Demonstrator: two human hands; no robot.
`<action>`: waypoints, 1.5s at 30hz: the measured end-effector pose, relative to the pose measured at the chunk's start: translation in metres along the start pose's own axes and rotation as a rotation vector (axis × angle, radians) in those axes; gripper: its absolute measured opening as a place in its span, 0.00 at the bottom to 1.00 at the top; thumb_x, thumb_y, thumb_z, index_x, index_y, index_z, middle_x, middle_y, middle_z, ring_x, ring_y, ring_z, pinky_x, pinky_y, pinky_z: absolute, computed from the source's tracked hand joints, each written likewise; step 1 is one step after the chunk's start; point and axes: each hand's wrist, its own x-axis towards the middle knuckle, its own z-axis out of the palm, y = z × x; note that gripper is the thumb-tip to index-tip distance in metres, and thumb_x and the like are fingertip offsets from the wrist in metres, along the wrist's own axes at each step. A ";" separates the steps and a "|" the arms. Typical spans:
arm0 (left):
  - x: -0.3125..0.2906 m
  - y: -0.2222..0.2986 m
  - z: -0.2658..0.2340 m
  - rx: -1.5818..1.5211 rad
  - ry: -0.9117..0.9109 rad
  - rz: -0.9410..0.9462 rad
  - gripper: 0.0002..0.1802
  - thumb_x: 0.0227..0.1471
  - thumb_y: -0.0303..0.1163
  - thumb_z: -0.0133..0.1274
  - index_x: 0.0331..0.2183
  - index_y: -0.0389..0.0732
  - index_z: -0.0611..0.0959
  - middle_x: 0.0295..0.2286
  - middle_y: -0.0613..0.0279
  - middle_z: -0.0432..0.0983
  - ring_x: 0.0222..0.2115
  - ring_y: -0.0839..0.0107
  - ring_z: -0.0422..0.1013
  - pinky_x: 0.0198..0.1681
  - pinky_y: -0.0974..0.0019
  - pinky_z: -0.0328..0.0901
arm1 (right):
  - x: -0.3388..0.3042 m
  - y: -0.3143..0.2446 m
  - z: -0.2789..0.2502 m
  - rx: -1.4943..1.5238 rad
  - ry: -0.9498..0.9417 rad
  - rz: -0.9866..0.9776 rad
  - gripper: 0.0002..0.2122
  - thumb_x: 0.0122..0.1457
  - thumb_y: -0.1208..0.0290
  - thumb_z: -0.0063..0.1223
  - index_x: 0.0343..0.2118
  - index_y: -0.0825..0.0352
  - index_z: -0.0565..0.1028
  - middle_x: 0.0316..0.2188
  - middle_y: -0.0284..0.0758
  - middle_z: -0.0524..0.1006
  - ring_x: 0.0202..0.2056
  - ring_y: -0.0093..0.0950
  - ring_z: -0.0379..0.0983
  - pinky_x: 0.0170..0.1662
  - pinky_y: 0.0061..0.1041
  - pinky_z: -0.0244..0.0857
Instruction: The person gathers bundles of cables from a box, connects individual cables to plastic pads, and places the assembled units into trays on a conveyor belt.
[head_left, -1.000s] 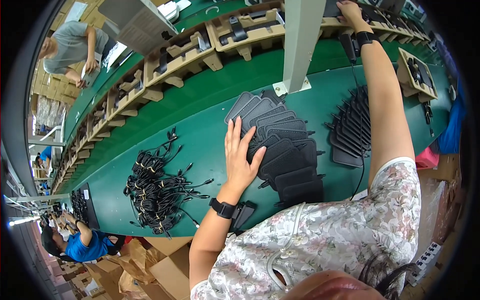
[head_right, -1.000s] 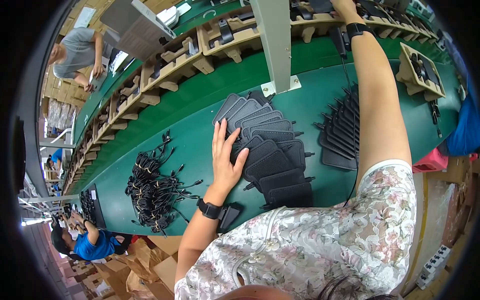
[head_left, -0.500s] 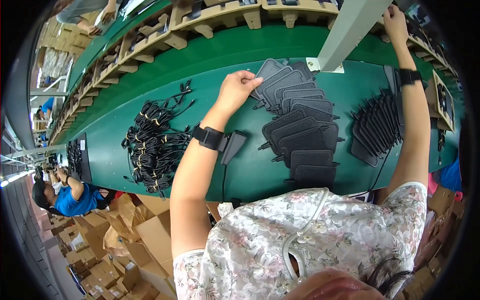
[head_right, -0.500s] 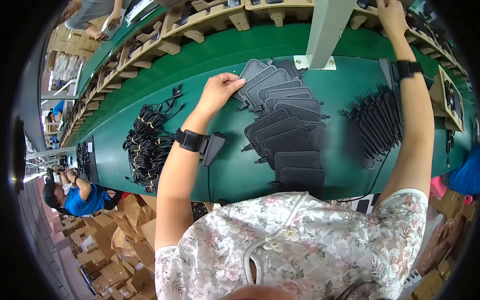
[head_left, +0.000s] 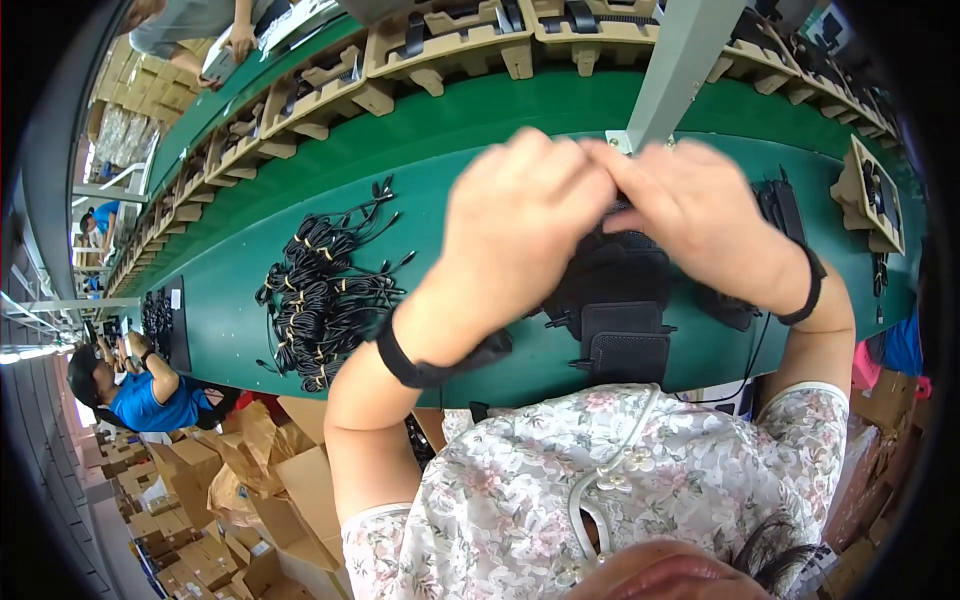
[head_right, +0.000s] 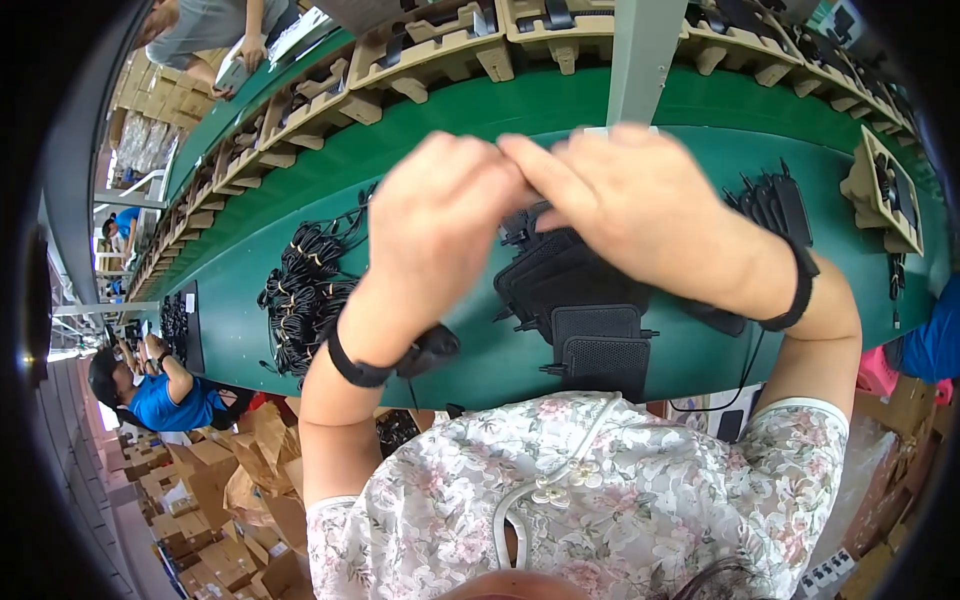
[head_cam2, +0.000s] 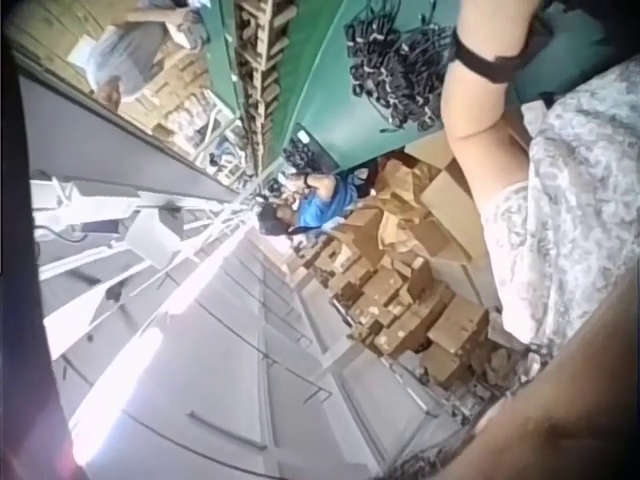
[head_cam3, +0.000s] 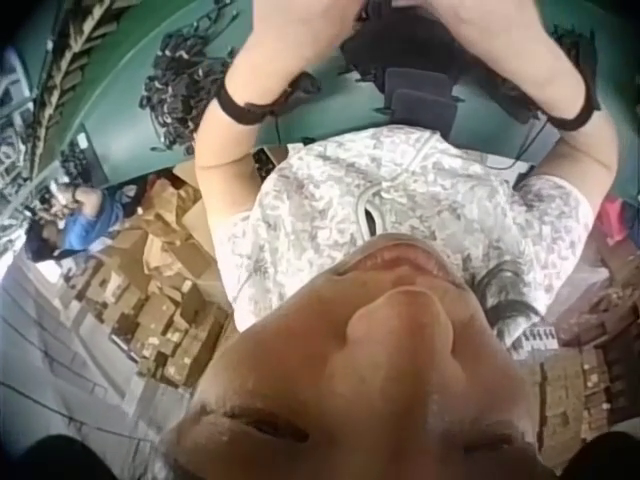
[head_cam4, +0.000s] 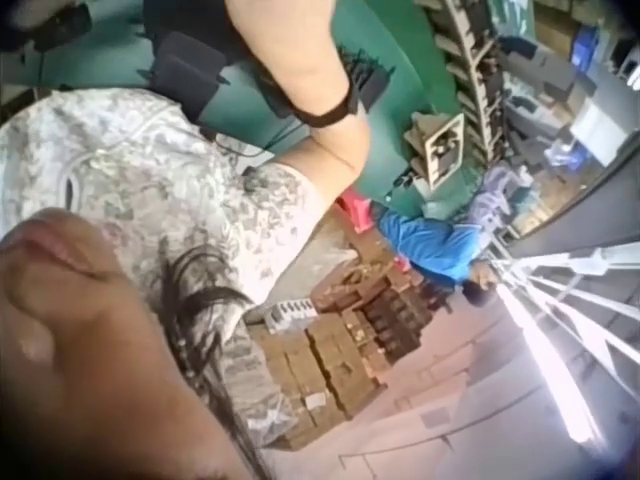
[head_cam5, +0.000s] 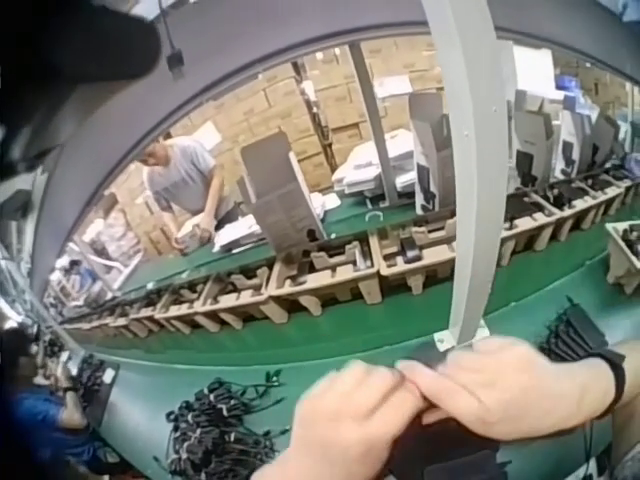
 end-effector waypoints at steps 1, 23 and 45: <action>-0.002 0.001 -0.003 0.001 0.010 0.011 0.09 0.42 0.29 0.56 0.31 0.42 0.78 0.29 0.63 0.72 0.30 0.64 0.69 0.31 0.65 0.65 | -0.002 0.001 -0.006 -0.014 0.005 0.002 0.19 0.46 0.73 0.59 0.43 0.70 0.71 0.27 0.36 0.74 0.28 0.35 0.71 0.31 0.32 0.64; -0.258 -0.208 -0.079 0.014 -0.223 -1.222 0.19 0.54 0.39 0.50 0.44 0.38 0.76 0.31 0.48 0.77 0.33 0.56 0.73 0.41 0.63 0.66 | -0.018 0.351 0.106 0.629 0.168 0.930 0.23 0.59 0.67 0.47 0.57 0.63 0.62 0.51 0.38 0.68 0.47 0.27 0.66 0.50 0.30 0.61; -0.222 -0.202 -0.073 -0.194 0.139 -1.093 0.12 0.50 0.32 0.56 0.35 0.35 0.76 0.27 0.63 0.76 0.28 0.77 0.70 0.32 0.72 0.65 | -0.051 0.465 0.106 -0.394 -0.111 0.207 0.24 0.55 0.69 0.49 0.57 0.63 0.63 0.55 0.44 0.63 0.52 0.39 0.62 0.56 0.37 0.54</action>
